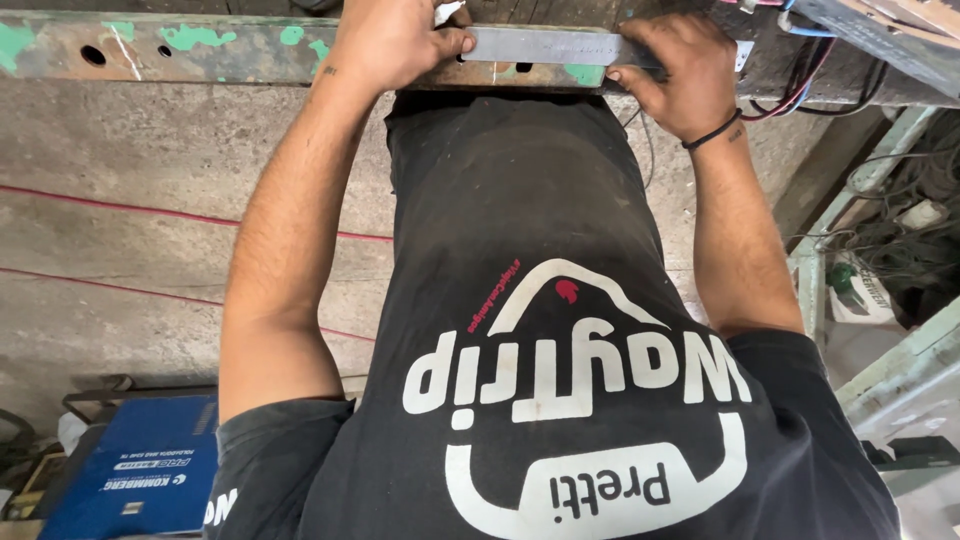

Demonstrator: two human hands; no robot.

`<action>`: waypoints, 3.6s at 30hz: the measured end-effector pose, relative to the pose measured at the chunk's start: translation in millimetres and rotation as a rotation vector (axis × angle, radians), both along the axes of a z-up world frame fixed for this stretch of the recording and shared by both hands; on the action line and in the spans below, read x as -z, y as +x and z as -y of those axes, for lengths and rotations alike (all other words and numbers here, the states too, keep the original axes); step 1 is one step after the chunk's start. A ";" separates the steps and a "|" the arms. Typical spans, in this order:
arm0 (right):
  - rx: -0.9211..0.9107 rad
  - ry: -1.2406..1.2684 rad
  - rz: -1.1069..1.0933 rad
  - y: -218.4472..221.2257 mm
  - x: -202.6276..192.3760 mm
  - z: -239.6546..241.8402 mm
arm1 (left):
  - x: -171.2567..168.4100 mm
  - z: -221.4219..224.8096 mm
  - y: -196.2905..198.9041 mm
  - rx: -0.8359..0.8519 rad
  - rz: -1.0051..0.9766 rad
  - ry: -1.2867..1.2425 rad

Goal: Measuring and marking a metal beam using a ruler and a marker

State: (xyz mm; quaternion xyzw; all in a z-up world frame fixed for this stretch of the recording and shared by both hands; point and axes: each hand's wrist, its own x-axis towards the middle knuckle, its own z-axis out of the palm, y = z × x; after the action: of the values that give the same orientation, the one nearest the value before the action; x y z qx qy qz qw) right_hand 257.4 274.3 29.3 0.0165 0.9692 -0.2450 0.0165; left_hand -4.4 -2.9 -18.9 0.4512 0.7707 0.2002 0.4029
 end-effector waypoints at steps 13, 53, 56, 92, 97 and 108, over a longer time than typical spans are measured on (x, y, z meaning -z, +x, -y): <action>-0.013 -0.009 -0.008 -3.2 -1.2 -0.8 | 1.9 1.1 -0.3 -0.001 0.007 -0.018; 0.001 -0.055 -0.057 1.0 2.0 -4.9 | -17.2 -5.2 -4.2 -0.003 -0.069 0.054; 0.000 -0.046 -0.044 1.5 1.2 -5.3 | -16.5 -5.9 -3.8 -0.011 -0.055 0.035; -0.027 -0.260 -0.077 -28.1 -85.6 17.7 | -55.3 46.7 21.4 -0.748 0.639 0.478; -0.069 -0.587 -0.090 -67.4 -75.9 62.7 | -128.7 68.9 43.0 -0.706 0.534 0.624; -0.548 -0.530 -0.007 -230.6 -91.7 264.9 | -137.8 221.4 -11.8 -0.825 0.415 1.074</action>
State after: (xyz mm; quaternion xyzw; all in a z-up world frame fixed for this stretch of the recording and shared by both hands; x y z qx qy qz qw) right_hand 26.8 9.3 121.0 -0.2488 0.8409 -0.4737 0.0817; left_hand -16.2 -224.2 118.9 0.2111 0.5809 0.7708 0.1545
